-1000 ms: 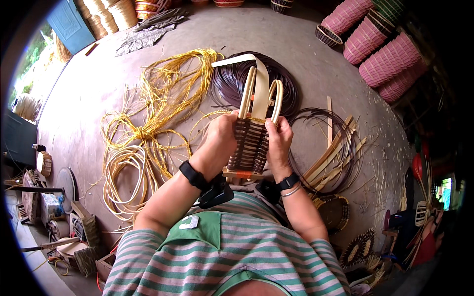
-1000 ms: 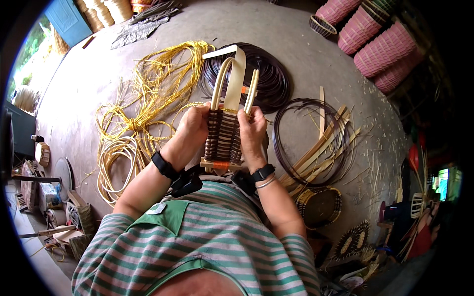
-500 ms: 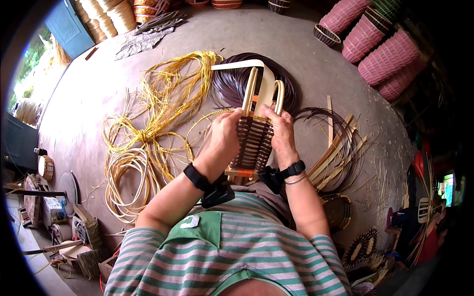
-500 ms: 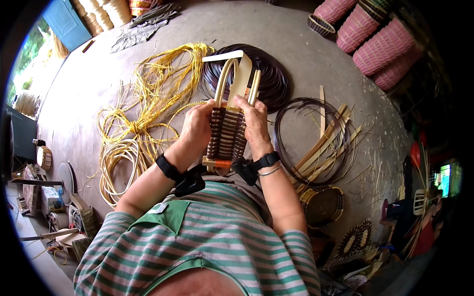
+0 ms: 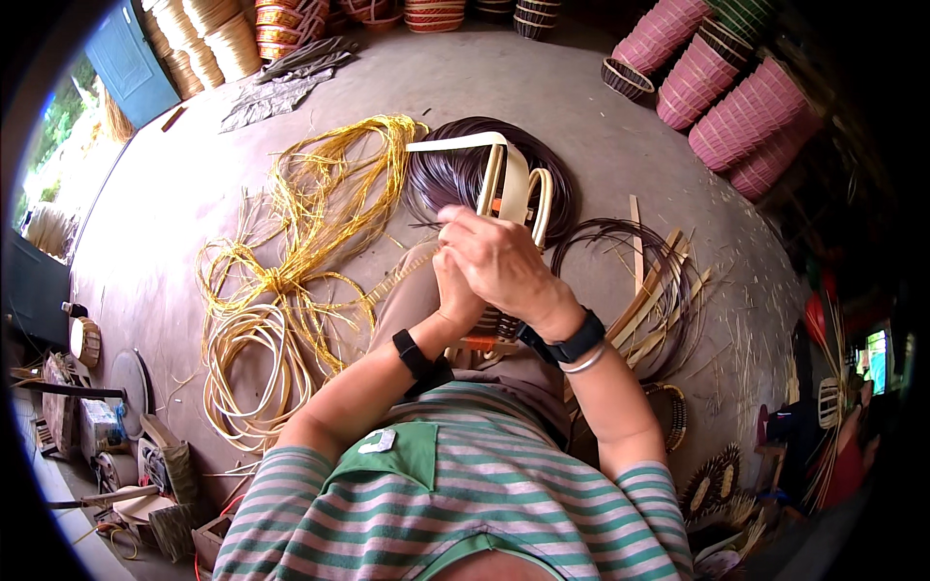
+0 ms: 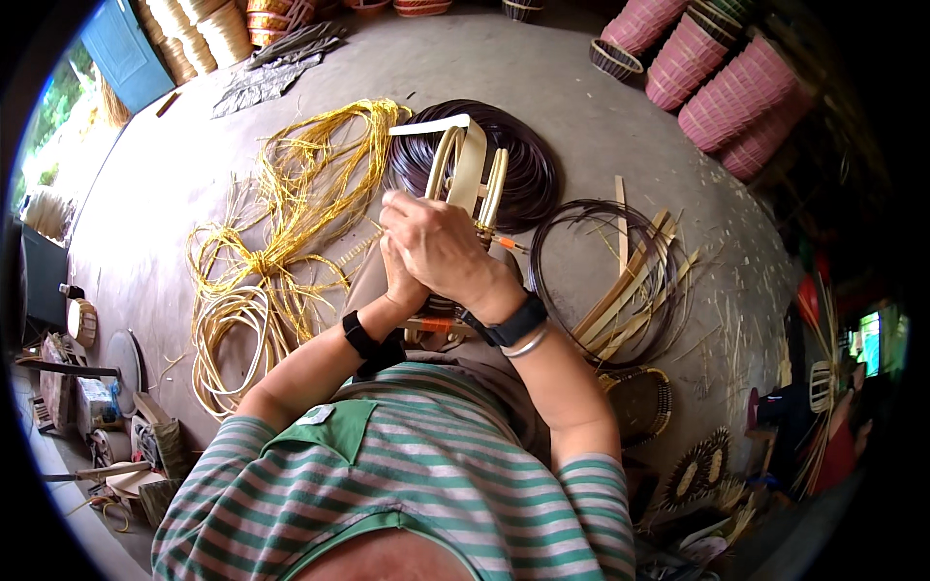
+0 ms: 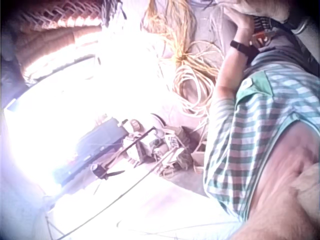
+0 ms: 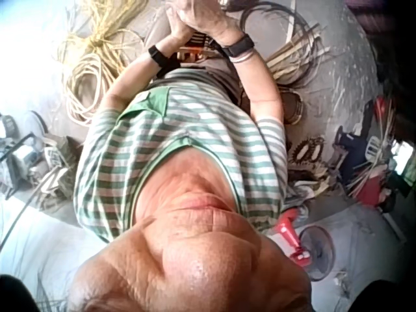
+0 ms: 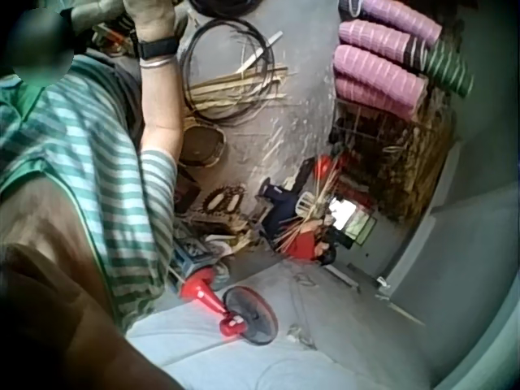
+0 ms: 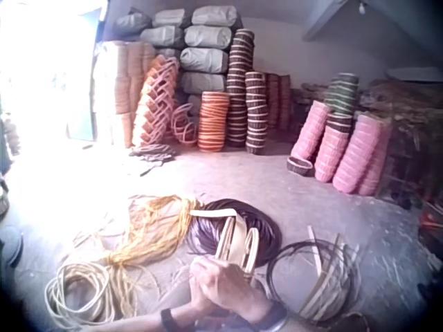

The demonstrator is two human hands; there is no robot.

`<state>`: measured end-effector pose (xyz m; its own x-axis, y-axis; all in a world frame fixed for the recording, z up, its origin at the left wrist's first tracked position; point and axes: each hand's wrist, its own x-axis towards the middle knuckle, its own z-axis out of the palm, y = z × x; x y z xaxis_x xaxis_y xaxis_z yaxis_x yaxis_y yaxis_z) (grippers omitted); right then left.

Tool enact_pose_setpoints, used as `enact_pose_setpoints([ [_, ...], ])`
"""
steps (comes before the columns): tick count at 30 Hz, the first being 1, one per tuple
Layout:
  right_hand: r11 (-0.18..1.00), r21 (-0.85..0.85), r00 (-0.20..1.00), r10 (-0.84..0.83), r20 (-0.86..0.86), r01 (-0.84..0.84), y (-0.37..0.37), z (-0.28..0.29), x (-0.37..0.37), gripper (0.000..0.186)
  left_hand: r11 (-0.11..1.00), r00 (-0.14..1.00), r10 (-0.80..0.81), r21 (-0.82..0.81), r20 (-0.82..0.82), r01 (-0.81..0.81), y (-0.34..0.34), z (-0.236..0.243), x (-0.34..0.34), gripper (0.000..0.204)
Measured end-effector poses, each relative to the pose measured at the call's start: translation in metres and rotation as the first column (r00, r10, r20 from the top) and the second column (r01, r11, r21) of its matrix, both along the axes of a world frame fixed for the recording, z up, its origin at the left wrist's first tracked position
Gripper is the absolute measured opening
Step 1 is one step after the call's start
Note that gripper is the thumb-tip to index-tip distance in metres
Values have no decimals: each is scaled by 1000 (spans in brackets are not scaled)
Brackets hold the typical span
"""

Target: The person weaves a basket by hand, threading long strips of material through the frame of the basket.

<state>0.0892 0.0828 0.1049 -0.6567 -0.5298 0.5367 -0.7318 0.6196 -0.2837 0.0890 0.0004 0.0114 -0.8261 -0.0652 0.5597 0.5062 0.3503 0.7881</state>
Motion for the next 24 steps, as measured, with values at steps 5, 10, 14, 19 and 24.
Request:
enact_pose_setpoints([
  [5, 991, -131, 1000, -4, 17, 6, -2, 2, 11, 18, 984, 967, -156, 122, 203, 133, -2, -17, -10, 17],
  [10, 999, 36, 1000, 21, 20, -22, 4, -2, 2, 20, 1000, 999, 4, 18, -33, -3, 5, -8, -1, 22],
  [14, 993, 31, 993, 110, 32, -111, 7, -1, -4, 16, 990, 1000, 3, 144, 23, -6, 8, -14, -3, 24],
  [19, 990, -35, 989, 138, 45, -137, 8, -6, 0, 15, 947, 996, -72, 318, 49, 53, 8, -17, -10, 26],
  [24, 982, 37, 982, 185, 42, -186, 8, -2, -3, 12, 952, 991, -130, 282, 15, 120, 8, -10, -9, 27],
])
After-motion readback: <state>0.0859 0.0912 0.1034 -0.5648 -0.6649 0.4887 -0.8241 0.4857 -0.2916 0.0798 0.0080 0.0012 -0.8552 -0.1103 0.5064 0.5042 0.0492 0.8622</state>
